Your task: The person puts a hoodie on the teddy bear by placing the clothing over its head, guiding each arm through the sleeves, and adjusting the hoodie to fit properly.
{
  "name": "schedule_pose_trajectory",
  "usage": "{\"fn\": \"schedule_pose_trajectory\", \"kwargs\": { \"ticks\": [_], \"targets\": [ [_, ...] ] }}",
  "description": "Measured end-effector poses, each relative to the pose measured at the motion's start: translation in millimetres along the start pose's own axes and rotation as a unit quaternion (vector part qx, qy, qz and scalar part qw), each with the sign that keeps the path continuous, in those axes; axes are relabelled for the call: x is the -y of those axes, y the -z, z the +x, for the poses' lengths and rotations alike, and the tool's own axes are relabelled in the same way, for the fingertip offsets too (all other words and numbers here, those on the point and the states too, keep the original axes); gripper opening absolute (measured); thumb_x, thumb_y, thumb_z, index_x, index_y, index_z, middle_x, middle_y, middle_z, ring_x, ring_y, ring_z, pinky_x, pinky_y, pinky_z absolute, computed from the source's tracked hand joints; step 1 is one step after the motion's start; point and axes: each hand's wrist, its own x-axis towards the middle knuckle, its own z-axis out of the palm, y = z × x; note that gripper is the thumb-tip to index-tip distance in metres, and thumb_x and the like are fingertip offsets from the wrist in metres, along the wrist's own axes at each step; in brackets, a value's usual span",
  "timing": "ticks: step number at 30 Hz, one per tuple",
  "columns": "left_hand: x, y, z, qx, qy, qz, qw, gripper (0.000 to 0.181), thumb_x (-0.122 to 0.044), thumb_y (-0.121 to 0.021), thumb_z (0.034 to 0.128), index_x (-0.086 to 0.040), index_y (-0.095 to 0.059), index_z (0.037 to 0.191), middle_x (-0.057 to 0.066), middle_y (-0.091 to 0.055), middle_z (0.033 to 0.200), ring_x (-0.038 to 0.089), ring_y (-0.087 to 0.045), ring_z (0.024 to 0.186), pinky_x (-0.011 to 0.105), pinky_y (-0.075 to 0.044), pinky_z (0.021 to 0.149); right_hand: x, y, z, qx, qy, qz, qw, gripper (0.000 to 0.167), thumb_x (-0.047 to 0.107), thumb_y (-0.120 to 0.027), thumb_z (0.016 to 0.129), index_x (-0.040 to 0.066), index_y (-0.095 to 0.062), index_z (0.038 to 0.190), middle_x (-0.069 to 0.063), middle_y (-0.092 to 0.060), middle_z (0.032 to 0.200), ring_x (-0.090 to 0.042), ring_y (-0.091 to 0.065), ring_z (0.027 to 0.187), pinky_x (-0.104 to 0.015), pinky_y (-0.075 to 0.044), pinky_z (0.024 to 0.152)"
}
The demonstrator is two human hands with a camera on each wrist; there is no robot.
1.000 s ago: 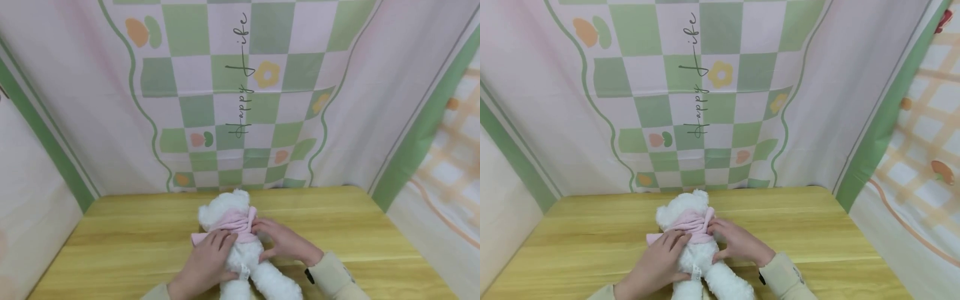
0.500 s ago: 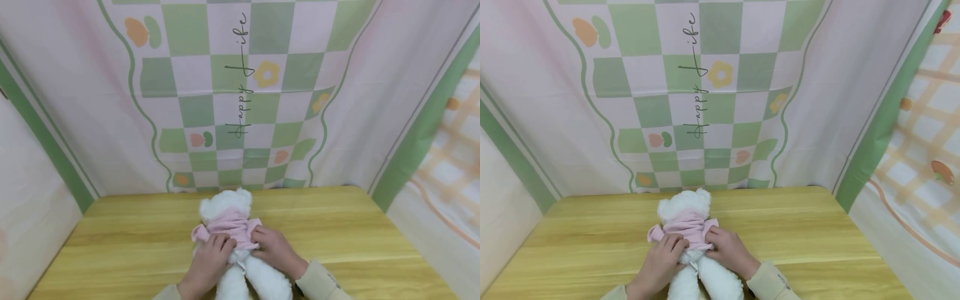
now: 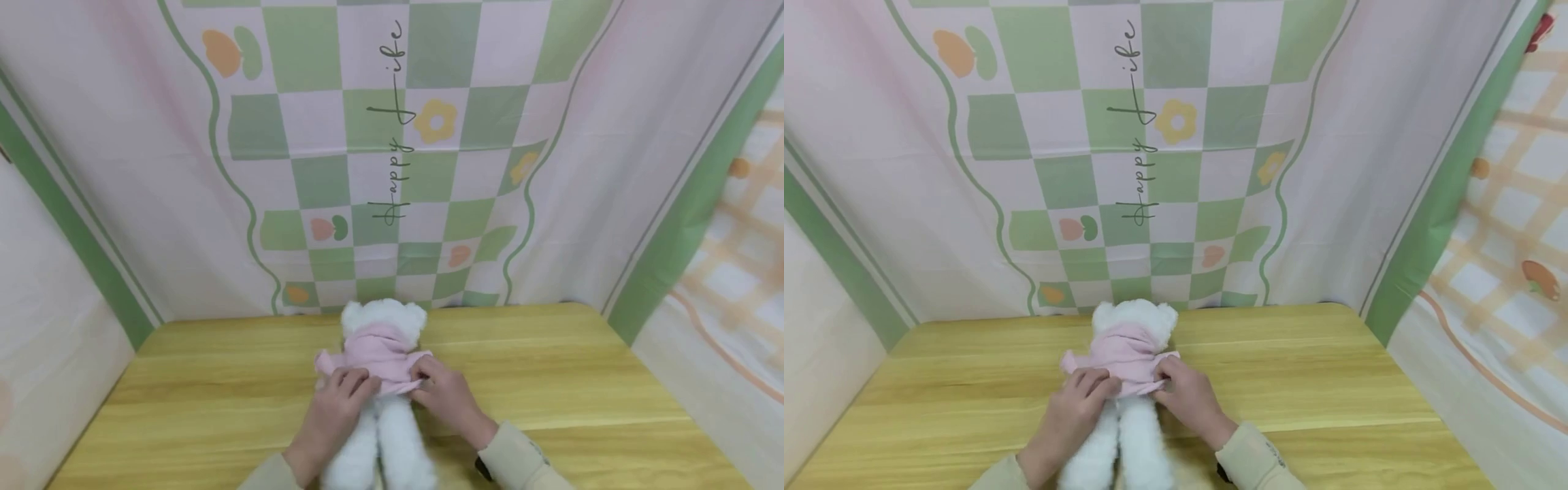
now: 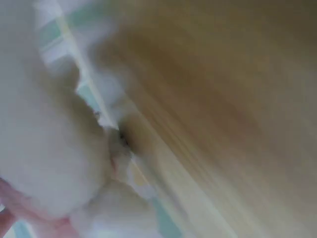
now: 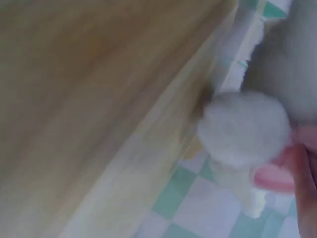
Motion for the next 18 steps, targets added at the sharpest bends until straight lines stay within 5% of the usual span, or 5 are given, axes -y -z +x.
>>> {"fn": "schedule_pose_trajectory", "kwargs": {
  "ticks": [5, 9, 13, 18],
  "targets": [
    [15.3, 3.1, -7.7, 0.062, 0.029, -0.023, 0.9974, 0.041, -0.007, -0.053, 0.0812, -0.022, -0.066, 0.117, 0.003, -0.058, 0.093, 0.017, -0.057, 0.081, 0.016, -0.044, 0.043, -5, 7, -1.4, 0.072, -0.053, 0.076, 0.9931, 0.040, 0.001, -0.082, 0.063, 0.006, -0.057, 0.093, -0.003, -0.059, 0.095, -0.015, -0.060, 0.086, -0.026, -0.056, 0.076],
    [19.9, 4.2, -8.4, 0.079, 0.038, -0.038, 0.9954, 0.046, -0.008, -0.068, 0.0737, -0.020, -0.066, 0.118, 0.007, -0.056, 0.096, 0.020, -0.058, 0.085, 0.022, -0.052, 0.054, -7, 10, -1.4, 0.108, -0.089, 0.044, 0.9891, 0.053, 0.003, -0.083, 0.063, 0.004, -0.056, 0.109, -0.008, -0.056, 0.109, -0.022, -0.059, 0.099, -0.037, -0.056, 0.087],
    [17.9, 5.4, -4.4, 0.102, 0.044, -0.041, 0.9930, 0.059, -0.019, -0.073, 0.0617, -0.015, -0.063, 0.120, 0.009, -0.057, 0.106, 0.026, -0.058, 0.098, 0.035, -0.055, 0.079, -7, 8, 0.1, 0.140, -0.113, 0.033, 0.9831, 0.060, -0.003, -0.080, 0.064, 0.002, -0.055, 0.118, -0.014, -0.056, 0.114, -0.028, -0.060, 0.103, -0.043, -0.055, 0.089],
    [11.7, 6.4, 3.9, 0.129, 0.056, -0.043, 0.9891, 0.057, -0.038, -0.073, 0.0691, -0.016, -0.060, 0.120, 0.010, -0.057, 0.114, 0.027, -0.058, 0.104, 0.040, -0.054, 0.084, -9, 3, 2.4, 0.167, -0.118, 0.039, 0.9781, 0.064, -0.011, -0.074, 0.065, -0.001, -0.052, 0.123, -0.018, -0.056, 0.119, -0.032, -0.060, 0.107, -0.044, -0.054, 0.091]
  ]
}}
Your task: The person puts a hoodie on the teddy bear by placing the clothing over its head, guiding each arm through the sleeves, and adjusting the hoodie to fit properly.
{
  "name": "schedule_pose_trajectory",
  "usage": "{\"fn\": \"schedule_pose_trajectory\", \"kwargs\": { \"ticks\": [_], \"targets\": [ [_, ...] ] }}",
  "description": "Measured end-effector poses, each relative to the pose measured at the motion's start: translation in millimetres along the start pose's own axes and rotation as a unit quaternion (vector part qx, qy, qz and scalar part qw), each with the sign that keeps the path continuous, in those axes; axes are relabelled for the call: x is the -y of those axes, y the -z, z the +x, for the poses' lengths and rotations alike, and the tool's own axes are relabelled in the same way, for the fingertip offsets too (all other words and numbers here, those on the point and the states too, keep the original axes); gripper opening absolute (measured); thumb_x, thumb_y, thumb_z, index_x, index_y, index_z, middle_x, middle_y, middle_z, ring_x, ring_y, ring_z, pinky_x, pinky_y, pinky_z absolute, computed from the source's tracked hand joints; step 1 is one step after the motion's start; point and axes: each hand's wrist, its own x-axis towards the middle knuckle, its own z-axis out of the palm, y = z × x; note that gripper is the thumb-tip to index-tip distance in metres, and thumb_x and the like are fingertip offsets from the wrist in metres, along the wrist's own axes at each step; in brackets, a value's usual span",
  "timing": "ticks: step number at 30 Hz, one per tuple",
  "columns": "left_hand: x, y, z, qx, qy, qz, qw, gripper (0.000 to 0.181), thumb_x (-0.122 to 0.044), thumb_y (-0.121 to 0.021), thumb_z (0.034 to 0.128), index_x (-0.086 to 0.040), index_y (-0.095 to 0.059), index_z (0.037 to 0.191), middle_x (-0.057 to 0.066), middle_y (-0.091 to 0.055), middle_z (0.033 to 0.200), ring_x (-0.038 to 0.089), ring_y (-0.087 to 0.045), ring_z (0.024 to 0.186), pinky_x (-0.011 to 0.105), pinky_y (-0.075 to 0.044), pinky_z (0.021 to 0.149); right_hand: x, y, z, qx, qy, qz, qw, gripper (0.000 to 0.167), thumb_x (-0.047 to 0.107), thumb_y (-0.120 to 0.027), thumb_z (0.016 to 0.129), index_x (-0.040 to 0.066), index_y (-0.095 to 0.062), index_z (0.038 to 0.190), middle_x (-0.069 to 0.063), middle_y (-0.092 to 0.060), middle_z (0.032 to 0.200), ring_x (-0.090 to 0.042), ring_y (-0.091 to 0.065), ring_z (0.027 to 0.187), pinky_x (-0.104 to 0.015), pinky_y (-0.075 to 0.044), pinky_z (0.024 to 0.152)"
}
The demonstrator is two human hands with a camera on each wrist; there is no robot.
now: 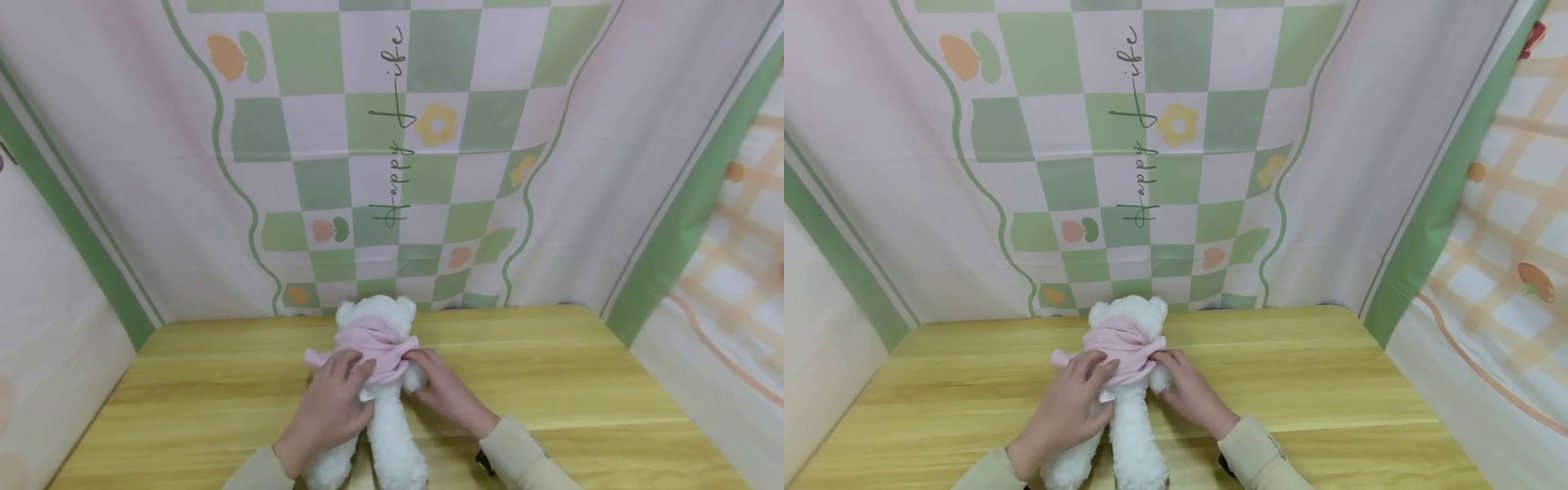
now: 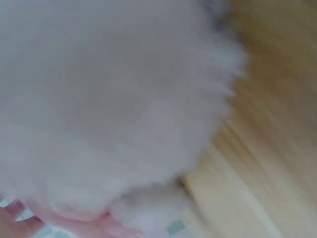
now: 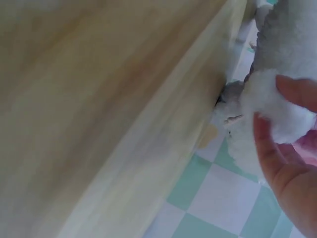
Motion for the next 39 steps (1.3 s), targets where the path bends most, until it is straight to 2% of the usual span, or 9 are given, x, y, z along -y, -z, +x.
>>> {"fn": "schedule_pose_trajectory", "kwargs": {
  "ticks": [2, 6, 12, 16, 22, 27, 30, 35, 39],
  "targets": [
    [-2.7, -0.7, 1.9, 0.008, 0.003, 0.010, 0.9999, 0.058, -0.047, -0.074, 0.0715, -0.018, -0.060, 0.120, 0.008, -0.057, 0.114, 0.026, -0.059, 0.103, 0.039, -0.055, 0.081, 0, -1, 0.6, 0.013, -0.007, 0.004, 0.9999, 0.066, -0.013, -0.073, 0.064, -0.002, -0.050, 0.126, -0.019, -0.055, 0.121, -0.034, -0.059, 0.109, -0.045, -0.053, 0.093],
    [-5.7, -4.4, 3.4, 0.006, 0.001, 0.045, 0.9990, 0.062, -0.056, -0.076, 0.0678, -0.021, -0.061, 0.117, 0.007, -0.058, 0.113, 0.024, -0.060, 0.102, 0.036, -0.056, 0.077, 0, -1, 1.4, 0.031, -0.021, 0.025, 0.9990, 0.066, -0.014, -0.070, 0.066, -0.005, -0.048, 0.128, -0.022, -0.055, 0.123, -0.036, -0.059, 0.109, -0.045, -0.053, 0.093],
    [-9.5, -6.2, 3.3, -0.001, 0.011, 0.059, 0.9982, 0.056, -0.055, -0.075, 0.0681, -0.025, -0.062, 0.114, 0.006, -0.057, 0.110, 0.023, -0.059, 0.099, 0.034, -0.055, 0.077, -1, 1, 3.0, 0.003, -0.022, 0.048, 0.9986, 0.048, -0.012, -0.070, 0.069, -0.004, -0.060, 0.116, -0.016, -0.064, 0.109, -0.020, -0.061, 0.088, -0.023, -0.054, 0.072],
    [-13.9, -4.5, 2.5, 0.006, 0.012, 0.066, 0.9977, 0.054, -0.054, -0.075, 0.0703, -0.027, -0.061, 0.115, 0.005, -0.057, 0.112, 0.023, -0.057, 0.102, 0.037, -0.052, 0.082, 0, 4, 2.7, -0.022, 0.002, 0.044, 0.9988, 0.037, -0.010, -0.071, 0.070, -0.001, -0.065, 0.105, -0.012, -0.066, 0.100, -0.014, -0.059, 0.081, -0.018, -0.051, 0.067],
    [-17.4, -0.7, 5.9, 0.000, -0.033, 0.068, 0.9971, 0.050, -0.047, -0.075, 0.0729, -0.025, -0.064, 0.116, 0.003, -0.061, 0.115, 0.024, -0.057, 0.107, 0.042, -0.050, 0.089, 4, 9, 2.6, -0.065, 0.053, 0.019, 0.9963, 0.035, -0.007, -0.074, 0.065, 0.002, -0.068, 0.098, -0.010, -0.068, 0.097, -0.019, -0.064, 0.084, -0.024, -0.056, 0.073],
    [-19.4, 1.5, 12.4, 0.018, -0.006, 0.054, 0.9984, 0.047, -0.050, -0.070, 0.0763, -0.020, -0.062, 0.112, 0.002, -0.061, 0.109, 0.021, -0.059, 0.099, 0.039, -0.052, 0.088, 9, 12, 5.9, -0.096, 0.099, -0.021, 0.9901, 0.038, -0.005, -0.075, 0.060, 0.001, -0.070, 0.097, -0.010, -0.068, 0.100, -0.030, -0.067, 0.096, -0.037, -0.058, 0.082],
    [-20.2, -1.1, 15.0, 0.019, 0.008, 0.047, 0.9987, 0.043, -0.050, -0.069, 0.0764, -0.020, -0.061, 0.106, 0.002, -0.060, 0.106, 0.020, -0.060, 0.098, 0.039, -0.052, 0.088, 12, 11, 6.8, -0.104, 0.105, -0.031, 0.9886, 0.038, -0.004, -0.076, 0.059, 0.000, -0.070, 0.096, -0.010, -0.068, 0.100, -0.031, -0.066, 0.098, -0.038, -0.058, 0.083],
    [-16.9, -11.8, 18.4, -0.035, 0.032, -0.014, 0.9988, 0.026, -0.031, -0.074, 0.0780, -0.016, -0.064, 0.097, 0.005, -0.061, 0.099, 0.021, -0.059, 0.094, 0.039, -0.050, 0.086, 16, 8, 6.5, -0.065, 0.055, 0.042, 0.9955, 0.041, -0.007, -0.071, 0.066, -0.001, -0.068, 0.106, -0.014, -0.064, 0.107, -0.035, -0.063, 0.107, -0.030, -0.059, 0.080],
    [-14.0, -18.5, 18.7, -0.090, 0.059, -0.082, 0.9908, 0.017, -0.018, -0.073, 0.0778, -0.013, -0.066, 0.093, 0.006, -0.060, 0.098, 0.021, -0.058, 0.091, 0.039, -0.046, 0.083, 20, 8, 7.9, -0.022, 0.012, 0.112, 0.9934, 0.048, -0.008, -0.067, 0.073, -0.003, -0.060, 0.120, -0.019, -0.057, 0.118, -0.038, -0.059, 0.110, -0.023, -0.058, 0.077]
  ]
}}
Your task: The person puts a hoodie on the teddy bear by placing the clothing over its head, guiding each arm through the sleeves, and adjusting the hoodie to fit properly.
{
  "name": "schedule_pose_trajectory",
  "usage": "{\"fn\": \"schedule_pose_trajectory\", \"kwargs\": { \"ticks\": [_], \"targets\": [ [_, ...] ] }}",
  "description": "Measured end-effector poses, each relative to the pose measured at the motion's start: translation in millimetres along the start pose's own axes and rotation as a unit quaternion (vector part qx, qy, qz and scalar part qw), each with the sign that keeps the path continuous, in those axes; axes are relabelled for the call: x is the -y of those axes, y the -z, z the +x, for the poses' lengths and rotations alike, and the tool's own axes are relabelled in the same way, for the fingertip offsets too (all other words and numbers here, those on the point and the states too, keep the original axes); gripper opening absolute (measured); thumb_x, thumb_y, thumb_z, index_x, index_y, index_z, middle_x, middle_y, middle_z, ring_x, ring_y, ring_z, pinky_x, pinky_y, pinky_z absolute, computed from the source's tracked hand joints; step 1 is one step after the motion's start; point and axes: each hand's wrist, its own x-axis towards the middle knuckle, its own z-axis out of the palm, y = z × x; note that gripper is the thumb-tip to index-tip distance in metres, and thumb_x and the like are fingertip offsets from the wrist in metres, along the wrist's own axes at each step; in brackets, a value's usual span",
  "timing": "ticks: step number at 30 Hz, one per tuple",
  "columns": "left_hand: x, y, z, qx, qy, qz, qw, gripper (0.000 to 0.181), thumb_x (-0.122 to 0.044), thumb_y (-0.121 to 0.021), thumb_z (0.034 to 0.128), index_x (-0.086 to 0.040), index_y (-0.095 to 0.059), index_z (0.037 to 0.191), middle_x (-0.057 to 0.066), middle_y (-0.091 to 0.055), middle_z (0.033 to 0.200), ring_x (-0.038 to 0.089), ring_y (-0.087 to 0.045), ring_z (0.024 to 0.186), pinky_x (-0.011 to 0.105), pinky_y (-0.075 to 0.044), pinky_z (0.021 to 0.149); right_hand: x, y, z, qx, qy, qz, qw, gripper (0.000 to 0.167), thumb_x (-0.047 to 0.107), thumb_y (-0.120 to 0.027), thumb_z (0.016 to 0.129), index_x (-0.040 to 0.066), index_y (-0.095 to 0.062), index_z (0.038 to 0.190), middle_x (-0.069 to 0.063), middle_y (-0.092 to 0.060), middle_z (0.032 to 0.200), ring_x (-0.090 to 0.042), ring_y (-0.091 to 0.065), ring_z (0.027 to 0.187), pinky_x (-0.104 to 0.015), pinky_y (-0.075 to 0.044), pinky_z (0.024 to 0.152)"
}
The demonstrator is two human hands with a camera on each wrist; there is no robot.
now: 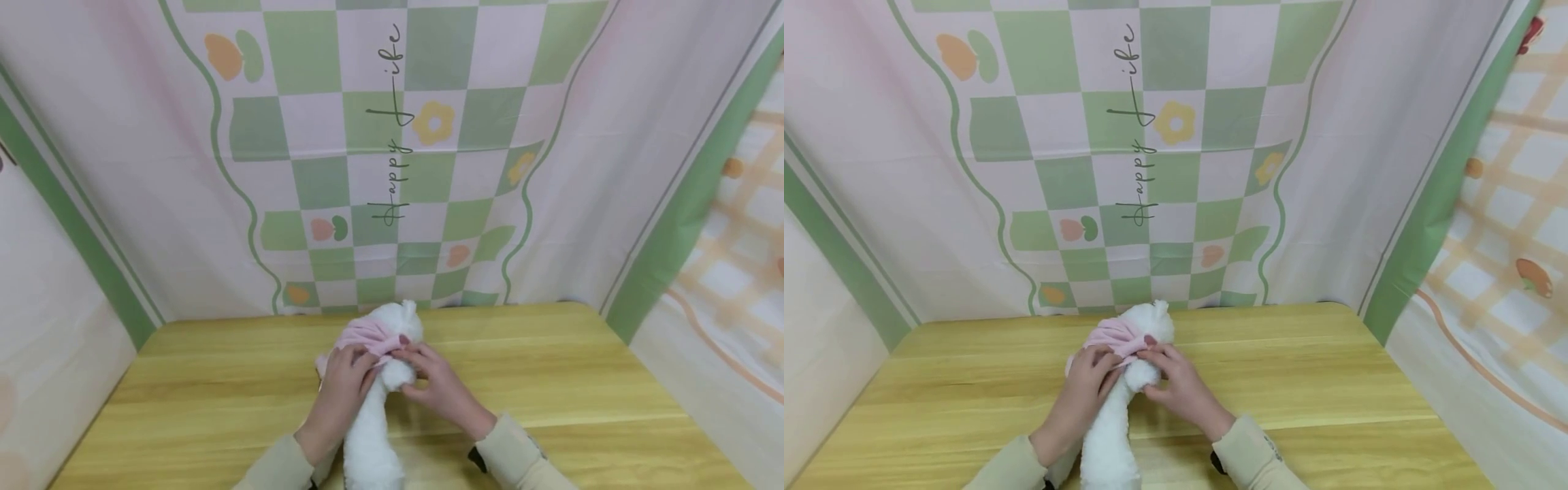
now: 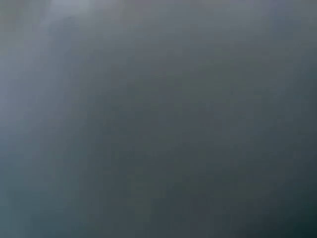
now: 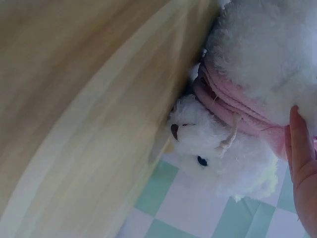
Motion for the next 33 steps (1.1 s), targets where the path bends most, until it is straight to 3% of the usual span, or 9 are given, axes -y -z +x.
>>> {"fn": "schedule_pose_trajectory", "kwargs": {
  "ticks": [5, 7, 11, 13, 16, 21, 27, 31, 33],
  "targets": [
    [0.9, -2.4, -3.9, -0.007, -0.012, -0.014, 0.9998, 0.015, -0.018, -0.074, 0.0758, -0.014, -0.067, 0.089, 0.007, -0.059, 0.099, 0.021, -0.056, 0.093, 0.041, -0.043, 0.084, 2, -2, 4.2, 0.006, 0.001, 0.000, 1.0000, 0.055, -0.005, -0.073, 0.070, -0.004, -0.057, 0.123, -0.024, -0.055, 0.124, -0.042, -0.057, 0.112, -0.023, -0.058, 0.077],
    [0.8, -2.2, -4.9, 0.009, -0.014, -0.010, 0.9998, 0.019, -0.025, -0.075, 0.0753, -0.015, -0.066, 0.089, 0.005, -0.058, 0.098, 0.021, -0.055, 0.094, 0.044, -0.042, 0.086, 2, -3, 6.2, 0.005, 0.008, -0.013, 0.9999, 0.054, -0.003, -0.076, 0.069, -0.005, -0.057, 0.120, -0.024, -0.056, 0.125, -0.044, -0.054, 0.117, -0.022, -0.058, 0.076],
    [0.2, 0.5, -4.1, 0.061, -0.013, 0.017, 0.9979, 0.046, -0.047, -0.077, 0.0664, -0.015, -0.060, 0.095, 0.001, -0.054, 0.097, 0.019, -0.053, 0.095, 0.047, -0.043, 0.088, 3, -3, 9.3, 0.023, 0.001, -0.016, 0.9996, 0.050, 0.000, -0.078, 0.071, -0.003, -0.059, 0.117, -0.022, -0.058, 0.124, -0.044, -0.048, 0.125, -0.022, -0.057, 0.075],
    [0.3, 1.9, -3.0, 0.085, -0.001, 0.021, 0.9962, 0.054, -0.051, -0.078, 0.0612, -0.015, -0.057, 0.096, 0.001, -0.054, 0.097, 0.020, -0.052, 0.095, 0.048, -0.043, 0.088, 3, -1, 10.4, 0.048, -0.010, -0.002, 0.9988, 0.049, 0.002, -0.077, 0.074, -0.004, -0.058, 0.119, -0.023, -0.055, 0.127, -0.045, -0.045, 0.128, -0.023, -0.058, 0.078],
    [0.4, 2.5, -2.5, 0.102, 0.027, 0.008, 0.9944, 0.049, -0.043, -0.080, 0.0628, -0.016, -0.057, 0.096, 0.001, -0.053, 0.097, 0.020, -0.052, 0.094, 0.046, -0.042, 0.089, 1, 6, 10.1, 0.113, -0.031, 0.058, 0.9915, 0.052, -0.002, -0.070, 0.079, -0.005, -0.052, 0.128, -0.027, -0.042, 0.140, -0.046, -0.036, 0.134, -0.029, -0.056, 0.088],
    [-1.9, -1.8, -5.7, 0.082, 0.028, 0.008, 0.9962, 0.037, -0.032, -0.082, 0.0664, -0.017, -0.061, 0.093, 0.000, -0.054, 0.097, 0.019, -0.052, 0.092, 0.039, -0.041, 0.089, -5, 20, 8.9, 0.194, -0.042, 0.124, 0.9723, 0.055, -0.010, -0.054, 0.084, -0.006, -0.043, 0.138, -0.029, -0.028, 0.147, -0.050, -0.022, 0.139, -0.039, -0.051, 0.098],
    [-7.6, -7.1, -8.3, 0.047, 0.006, 0.015, 0.9988, 0.030, -0.026, -0.082, 0.0676, -0.018, -0.065, 0.091, -0.001, -0.055, 0.096, 0.017, -0.052, 0.090, 0.032, -0.041, 0.084, -9, 22, 13.0, 0.173, -0.008, 0.035, 0.9843, 0.040, 0.000, -0.062, 0.086, -0.002, -0.056, 0.126, -0.024, -0.045, 0.134, -0.049, -0.035, 0.133, -0.029, -0.056, 0.088],
    [-9.0, -4.3, -9.5, 0.055, 0.009, 0.000, 0.9985, 0.029, -0.022, -0.082, 0.0676, -0.017, -0.066, 0.091, -0.001, -0.055, 0.096, 0.016, -0.053, 0.093, 0.031, -0.043, 0.086, -12, 16, 14.3, 0.135, 0.034, -0.017, 0.9901, 0.032, 0.002, -0.070, 0.080, 0.001, -0.064, 0.111, -0.017, -0.055, 0.119, -0.038, -0.055, 0.116, -0.023, -0.057, 0.082],
    [-9.0, -2.6, -10.0, 0.064, 0.008, -0.002, 0.9979, 0.028, -0.021, -0.082, 0.0687, -0.017, -0.067, 0.092, -0.001, -0.056, 0.097, 0.016, -0.053, 0.093, 0.031, -0.044, 0.086, -15, 13, 14.7, 0.111, 0.075, -0.049, 0.9898, 0.029, 0.002, -0.074, 0.077, 0.003, -0.066, 0.104, -0.014, -0.057, 0.113, -0.033, -0.059, 0.108, -0.026, -0.057, 0.084]
  ]
}}
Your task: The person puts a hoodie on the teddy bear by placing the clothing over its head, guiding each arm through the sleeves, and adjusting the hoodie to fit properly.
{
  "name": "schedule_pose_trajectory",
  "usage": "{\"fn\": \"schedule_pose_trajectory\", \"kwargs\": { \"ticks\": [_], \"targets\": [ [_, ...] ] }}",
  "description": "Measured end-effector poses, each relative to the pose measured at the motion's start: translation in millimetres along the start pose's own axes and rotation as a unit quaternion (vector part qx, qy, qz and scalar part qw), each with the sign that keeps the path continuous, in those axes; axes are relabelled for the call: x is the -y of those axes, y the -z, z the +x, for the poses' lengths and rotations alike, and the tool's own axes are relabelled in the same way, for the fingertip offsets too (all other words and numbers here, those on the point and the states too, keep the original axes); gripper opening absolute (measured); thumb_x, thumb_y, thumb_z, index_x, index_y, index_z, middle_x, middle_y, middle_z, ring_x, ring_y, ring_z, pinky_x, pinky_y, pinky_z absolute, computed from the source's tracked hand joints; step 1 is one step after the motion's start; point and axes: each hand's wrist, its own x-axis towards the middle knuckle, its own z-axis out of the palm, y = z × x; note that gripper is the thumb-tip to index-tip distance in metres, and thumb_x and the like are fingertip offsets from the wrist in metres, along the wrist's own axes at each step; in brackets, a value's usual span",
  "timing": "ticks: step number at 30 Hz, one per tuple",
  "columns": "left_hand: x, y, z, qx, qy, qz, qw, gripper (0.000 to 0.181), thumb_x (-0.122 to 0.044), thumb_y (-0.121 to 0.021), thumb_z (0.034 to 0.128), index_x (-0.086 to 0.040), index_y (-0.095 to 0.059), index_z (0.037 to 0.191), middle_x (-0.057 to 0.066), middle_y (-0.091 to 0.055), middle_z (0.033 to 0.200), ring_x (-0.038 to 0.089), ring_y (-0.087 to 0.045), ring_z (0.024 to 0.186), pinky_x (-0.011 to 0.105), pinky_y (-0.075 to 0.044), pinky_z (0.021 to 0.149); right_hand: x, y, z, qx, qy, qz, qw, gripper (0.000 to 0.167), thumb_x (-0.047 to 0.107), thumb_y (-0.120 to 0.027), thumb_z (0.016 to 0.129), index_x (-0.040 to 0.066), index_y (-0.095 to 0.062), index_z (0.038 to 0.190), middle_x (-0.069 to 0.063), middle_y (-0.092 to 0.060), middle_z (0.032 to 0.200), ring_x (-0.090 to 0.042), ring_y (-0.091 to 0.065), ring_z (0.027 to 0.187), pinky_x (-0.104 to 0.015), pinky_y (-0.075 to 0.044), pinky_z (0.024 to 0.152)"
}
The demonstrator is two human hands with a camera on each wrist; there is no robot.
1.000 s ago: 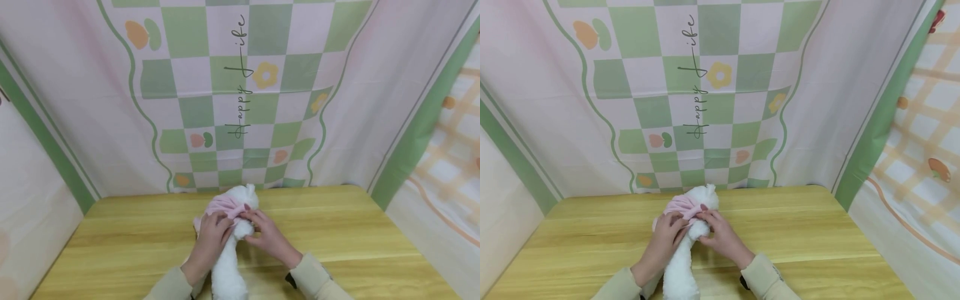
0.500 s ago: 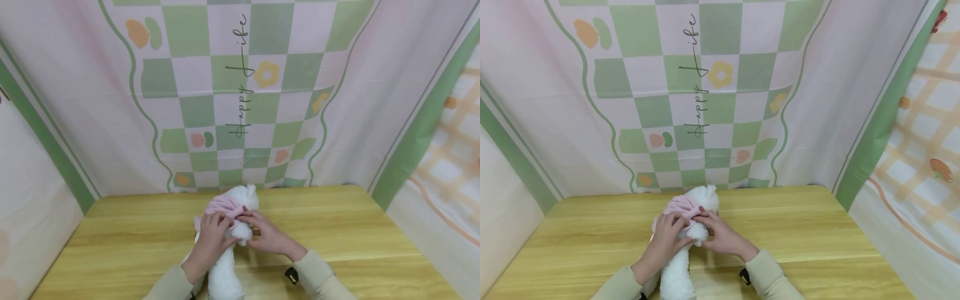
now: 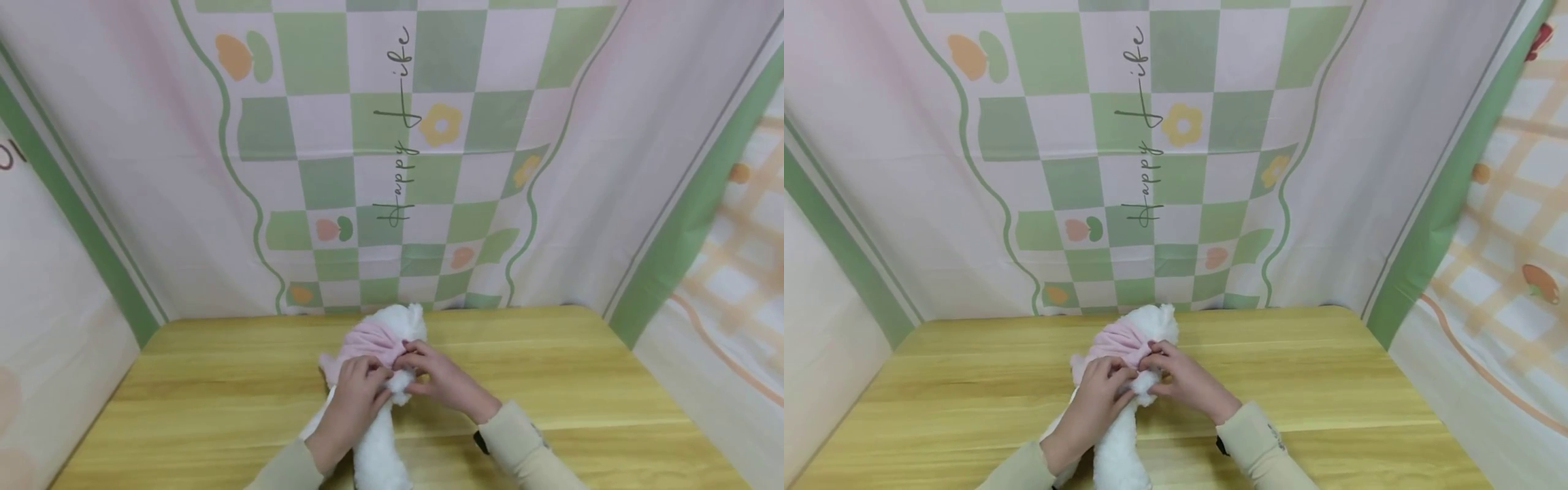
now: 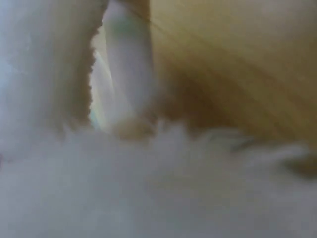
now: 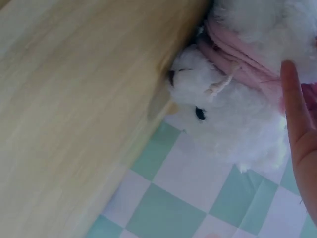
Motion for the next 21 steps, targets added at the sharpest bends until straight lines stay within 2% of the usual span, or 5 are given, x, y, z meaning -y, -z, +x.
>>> {"fn": "schedule_pose_trajectory", "kwargs": {
  "ticks": [5, 9, 15, 18, 21],
  "targets": [
    [-0.4, 3.4, -0.7, 0.012, -0.014, -0.001, 0.9998, 0.029, -0.020, -0.082, 0.0693, -0.016, -0.068, 0.095, 0.000, -0.057, 0.099, 0.016, -0.052, 0.094, 0.029, -0.046, 0.083, -6, -5, 0.0, -0.049, 0.079, -0.083, 0.9922, 0.027, 0.002, -0.080, 0.068, 0.008, -0.065, 0.090, -0.010, -0.060, 0.107, -0.034, -0.060, 0.109, -0.038, -0.055, 0.092],
    [0.7, 6.6, -1.2, 0.017, -0.025, -0.007, 0.9995, 0.030, -0.020, -0.082, 0.0697, -0.016, -0.067, 0.095, 0.001, -0.058, 0.101, 0.017, -0.054, 0.095, 0.030, -0.048, 0.085, -9, -8, -0.6, -0.069, 0.108, -0.113, 0.9853, 0.029, 0.001, -0.082, 0.063, 0.008, -0.062, 0.083, -0.006, -0.060, 0.099, -0.030, -0.061, 0.106, -0.035, -0.056, 0.090],
    [1.3, 12.0, 0.4, 0.024, -0.036, -0.005, 0.9990, 0.036, -0.023, -0.082, 0.0705, -0.014, -0.065, 0.101, 0.003, -0.058, 0.104, 0.017, -0.056, 0.096, 0.030, -0.050, 0.086, -10, -13, -2.0, -0.142, 0.110, -0.122, 0.9762, 0.029, -0.006, -0.068, 0.066, 0.011, -0.044, 0.068, 0.001, -0.057, 0.082, -0.007, -0.051, 0.076, -0.013, -0.045, 0.067],
    [2.7, 14.2, 0.2, 0.032, -0.044, -0.014, 0.9984, 0.040, -0.025, -0.082, 0.0709, -0.012, -0.065, 0.105, 0.004, -0.058, 0.107, 0.017, -0.056, 0.098, 0.029, -0.051, 0.086, -10, -13, -2.1, -0.156, 0.102, -0.096, 0.9777, 0.027, -0.010, -0.062, 0.067, 0.010, -0.044, 0.072, 0.002, -0.052, 0.075, -0.005, -0.046, 0.072, -0.012, -0.040, 0.062],
    [7.7, 17.9, -0.3, 0.055, -0.054, -0.045, 0.9960, 0.047, -0.027, -0.083, 0.0696, -0.010, -0.064, 0.110, 0.006, -0.057, 0.112, 0.018, -0.055, 0.103, 0.029, -0.052, 0.089, -9, -12, -2.8, -0.138, 0.071, -0.071, 0.9854, 0.026, -0.010, -0.063, 0.069, 0.008, -0.049, 0.082, 0.001, -0.053, 0.077, -0.007, -0.050, 0.073, -0.016, -0.046, 0.063]
  ]
}}
